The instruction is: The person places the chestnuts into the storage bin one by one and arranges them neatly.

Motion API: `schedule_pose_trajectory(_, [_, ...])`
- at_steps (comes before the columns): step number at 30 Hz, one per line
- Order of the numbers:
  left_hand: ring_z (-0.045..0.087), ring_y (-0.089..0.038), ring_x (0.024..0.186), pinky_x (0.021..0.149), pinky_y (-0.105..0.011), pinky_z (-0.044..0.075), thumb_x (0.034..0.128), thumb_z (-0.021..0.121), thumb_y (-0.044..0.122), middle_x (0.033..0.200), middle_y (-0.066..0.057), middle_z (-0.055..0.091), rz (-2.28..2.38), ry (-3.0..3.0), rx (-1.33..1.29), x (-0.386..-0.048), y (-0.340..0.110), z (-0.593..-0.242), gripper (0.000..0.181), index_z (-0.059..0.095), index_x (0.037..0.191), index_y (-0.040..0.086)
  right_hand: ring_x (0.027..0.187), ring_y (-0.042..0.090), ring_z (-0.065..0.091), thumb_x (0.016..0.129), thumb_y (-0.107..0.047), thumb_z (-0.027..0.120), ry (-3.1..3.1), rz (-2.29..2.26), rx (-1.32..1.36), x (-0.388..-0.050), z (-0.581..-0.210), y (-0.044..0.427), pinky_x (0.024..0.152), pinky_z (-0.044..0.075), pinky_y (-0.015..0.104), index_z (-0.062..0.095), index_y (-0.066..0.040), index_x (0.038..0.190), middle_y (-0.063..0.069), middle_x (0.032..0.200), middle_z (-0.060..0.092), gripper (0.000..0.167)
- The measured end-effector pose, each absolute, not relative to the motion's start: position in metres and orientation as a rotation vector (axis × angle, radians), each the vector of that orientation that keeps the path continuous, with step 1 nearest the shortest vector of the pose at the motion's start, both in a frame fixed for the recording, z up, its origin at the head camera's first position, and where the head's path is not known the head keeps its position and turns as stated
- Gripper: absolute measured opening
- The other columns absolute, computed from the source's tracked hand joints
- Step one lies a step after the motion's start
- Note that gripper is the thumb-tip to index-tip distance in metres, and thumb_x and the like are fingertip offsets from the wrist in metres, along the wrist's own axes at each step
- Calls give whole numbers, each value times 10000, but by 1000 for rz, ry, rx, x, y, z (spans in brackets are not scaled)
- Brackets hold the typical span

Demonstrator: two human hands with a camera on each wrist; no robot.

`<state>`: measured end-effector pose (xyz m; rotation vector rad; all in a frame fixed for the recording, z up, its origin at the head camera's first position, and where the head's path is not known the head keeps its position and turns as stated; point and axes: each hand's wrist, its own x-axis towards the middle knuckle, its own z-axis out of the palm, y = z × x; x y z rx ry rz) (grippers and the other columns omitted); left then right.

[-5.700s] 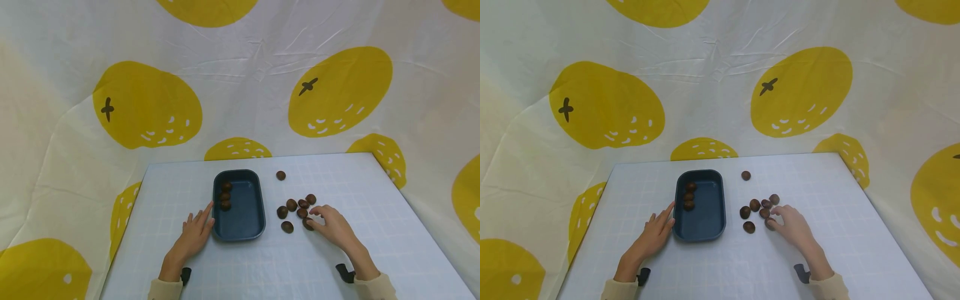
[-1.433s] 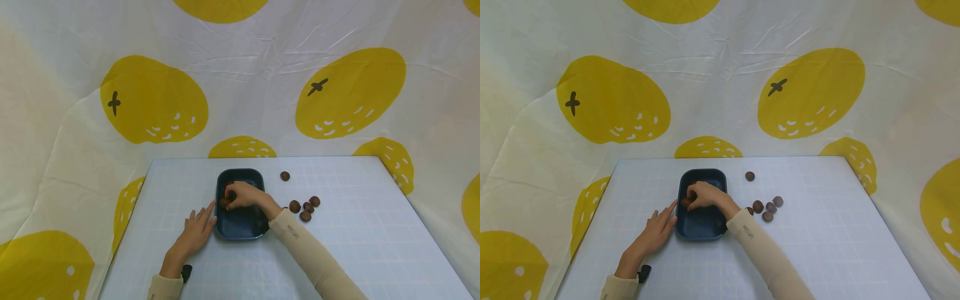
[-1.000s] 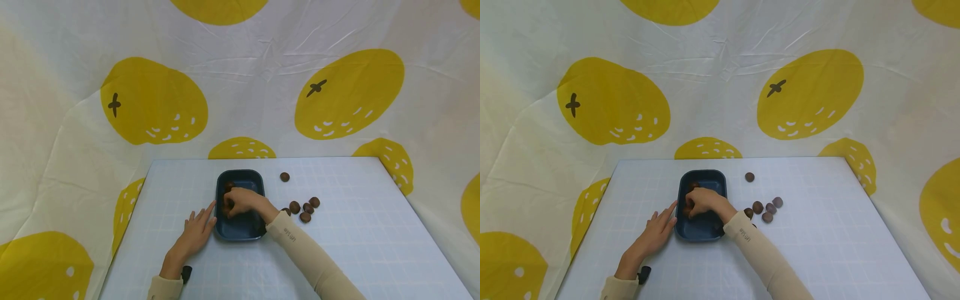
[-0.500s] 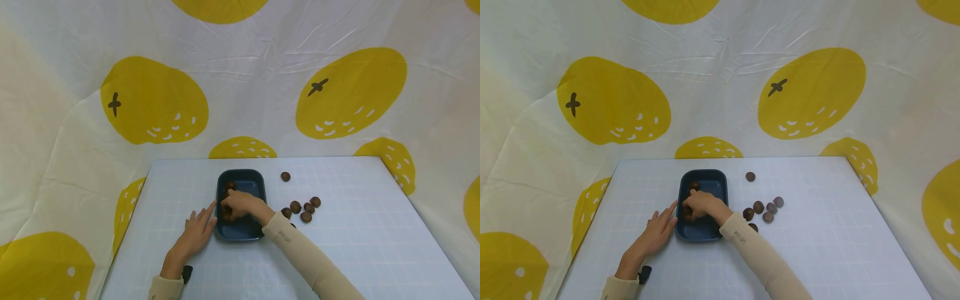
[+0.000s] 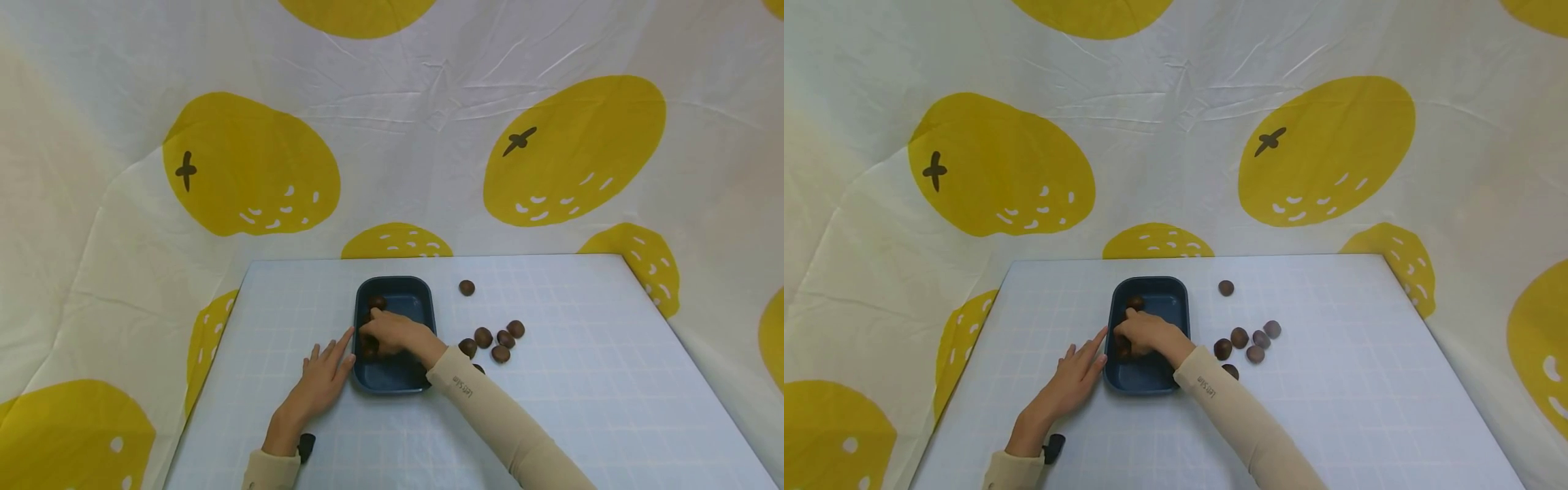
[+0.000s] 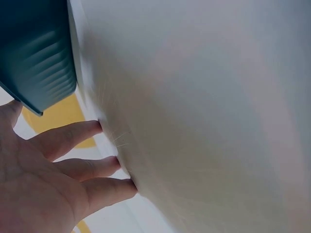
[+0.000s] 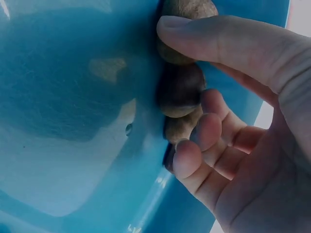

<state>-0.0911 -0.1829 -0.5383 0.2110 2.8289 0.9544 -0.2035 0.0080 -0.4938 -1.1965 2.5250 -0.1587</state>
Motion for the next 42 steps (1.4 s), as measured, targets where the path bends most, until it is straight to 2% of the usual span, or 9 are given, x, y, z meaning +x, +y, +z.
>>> schedule_pose_trajectory(10, [169, -614, 1391, 1026, -797, 107, 1053, 307, 587, 1534, -241, 378, 961, 2840, 221, -91, -183, -539, 582, 184, 1597, 419, 877, 110, 512, 847, -196, 831, 2540, -219, -1193, -205, -487, 13, 762, 497, 268, 706, -239, 1176, -24, 1032, 556, 354])
schedule_pose_trajectory(17, [164, -611, 1394, 1036, -790, 87, 1057, 296, 581, 1536, -249, 369, 962, 2842, 233, -93, -184, -539, 584, 169, 1601, 412, 913, 103, 568, 868, -271, 813, 2583, -346, -1185, -199, -461, 29, 800, 514, 301, 699, -232, 1154, -51, 1063, 617, 311])
schedule_pose_trajectory(26, [159, -619, 1388, 1031, -795, 82, 1059, 299, 575, 1533, -262, 366, 962, 2837, 239, -94, -185, -538, 587, 167, 1604, 402, 894, 121, 578, 904, -244, 772, 2706, -509, -1205, -186, -433, 64, 720, 508, 289, 696, -179, 1199, -8, 1045, 626, 311])
schedule_pose_trajectory(33, [159, -611, 1394, 1037, -789, 80, 1063, 298, 566, 1533, -260, 367, 958, 2845, 229, -94, -185, -538, 587, 194, 1607, 370, 834, 128, 585, 921, -221, 751, 2790, -670, -1134, -178, -427, 94, 686, 498, 289, 702, -141, 1176, 24, 1042, 635, 272])
schedule_pose_trajectory(42, [159, -609, 1394, 1046, -782, 76, 1062, 303, 566, 1533, -254, 370, 964, 2841, 227, -93, -184, -539, 588, 203, 1606, 366, 877, 180, 619, 908, -187, 768, 2906, -783, -977, -165, -429, 140, 692, 513, 317, 693, -130, 1152, 37, 1009, 635, 261])
